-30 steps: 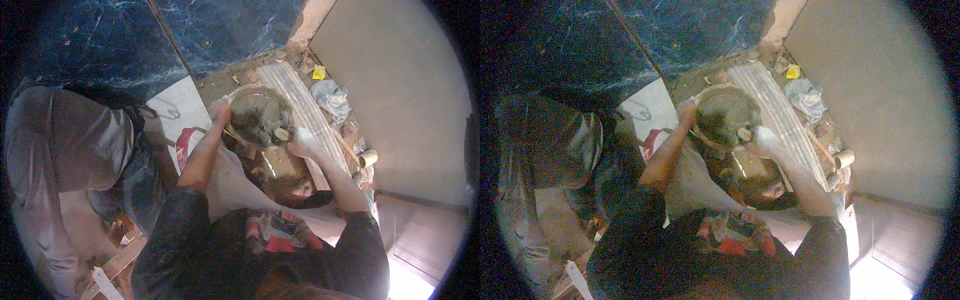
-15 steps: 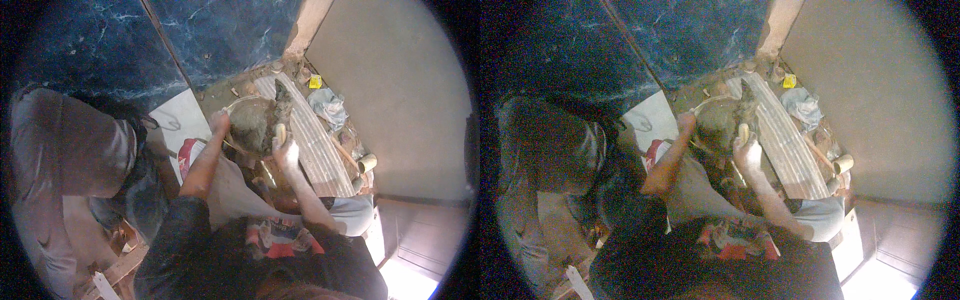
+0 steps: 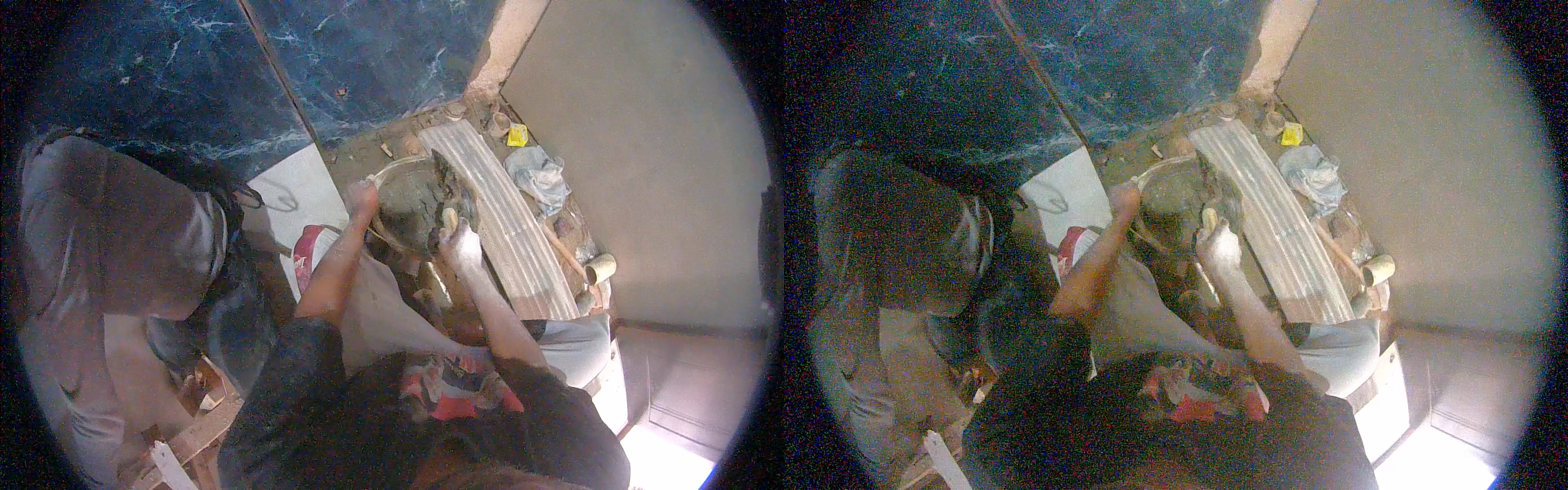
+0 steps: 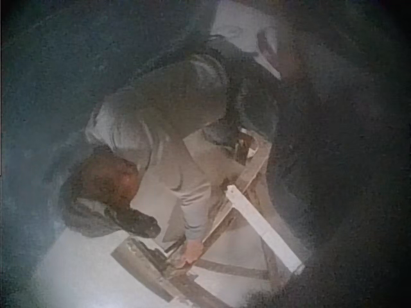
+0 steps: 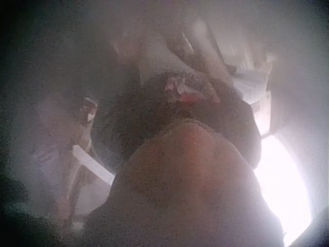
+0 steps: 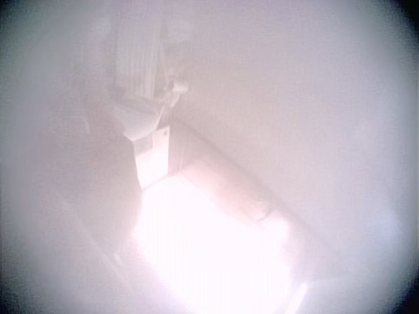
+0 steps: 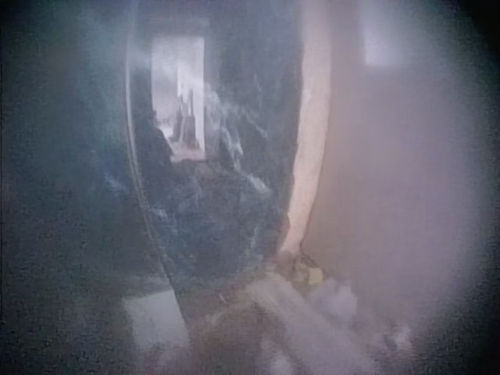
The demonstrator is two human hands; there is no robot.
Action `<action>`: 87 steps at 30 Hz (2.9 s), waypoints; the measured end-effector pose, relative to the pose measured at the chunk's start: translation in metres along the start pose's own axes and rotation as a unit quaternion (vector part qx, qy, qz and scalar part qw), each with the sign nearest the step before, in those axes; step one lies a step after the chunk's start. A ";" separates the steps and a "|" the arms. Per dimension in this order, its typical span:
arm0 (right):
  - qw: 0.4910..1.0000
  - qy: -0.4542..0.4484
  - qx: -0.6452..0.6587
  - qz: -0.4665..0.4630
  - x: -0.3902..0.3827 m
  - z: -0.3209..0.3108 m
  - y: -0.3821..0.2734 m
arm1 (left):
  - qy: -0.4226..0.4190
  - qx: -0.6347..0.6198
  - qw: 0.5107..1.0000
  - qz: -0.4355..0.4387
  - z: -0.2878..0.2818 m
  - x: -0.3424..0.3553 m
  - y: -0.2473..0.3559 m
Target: The person applies mortar to a tile using a trowel. They scoop mortar from a bucket and spread it evenly across the back of the tile while sitting on the floor.
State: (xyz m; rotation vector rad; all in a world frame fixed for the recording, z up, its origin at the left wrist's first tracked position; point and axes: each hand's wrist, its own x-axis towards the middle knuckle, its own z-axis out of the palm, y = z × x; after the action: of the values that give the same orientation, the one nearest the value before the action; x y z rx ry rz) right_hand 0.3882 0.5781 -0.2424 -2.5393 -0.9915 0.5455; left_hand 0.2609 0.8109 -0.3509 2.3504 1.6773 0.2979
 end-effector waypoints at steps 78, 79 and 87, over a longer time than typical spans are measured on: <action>0.919 -0.188 -0.225 -0.262 0.034 -0.096 0.015 | 0.007 -0.050 0.998 -0.028 0.016 0.002 -0.006; 0.917 -0.175 -0.229 -0.276 0.033 -0.107 0.010 | 0.003 -0.045 0.999 -0.025 0.016 0.001 -0.007; 0.871 -0.073 -0.308 -0.375 0.039 -0.132 -0.029 | 0.031 0.031 0.994 0.099 0.012 -0.004 -0.012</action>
State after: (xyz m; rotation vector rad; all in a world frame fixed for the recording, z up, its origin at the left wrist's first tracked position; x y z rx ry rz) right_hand 0.4614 0.6006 -0.1239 -2.2838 -2.3587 0.1932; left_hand 0.2528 0.8100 -0.3663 2.5829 1.5010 0.3633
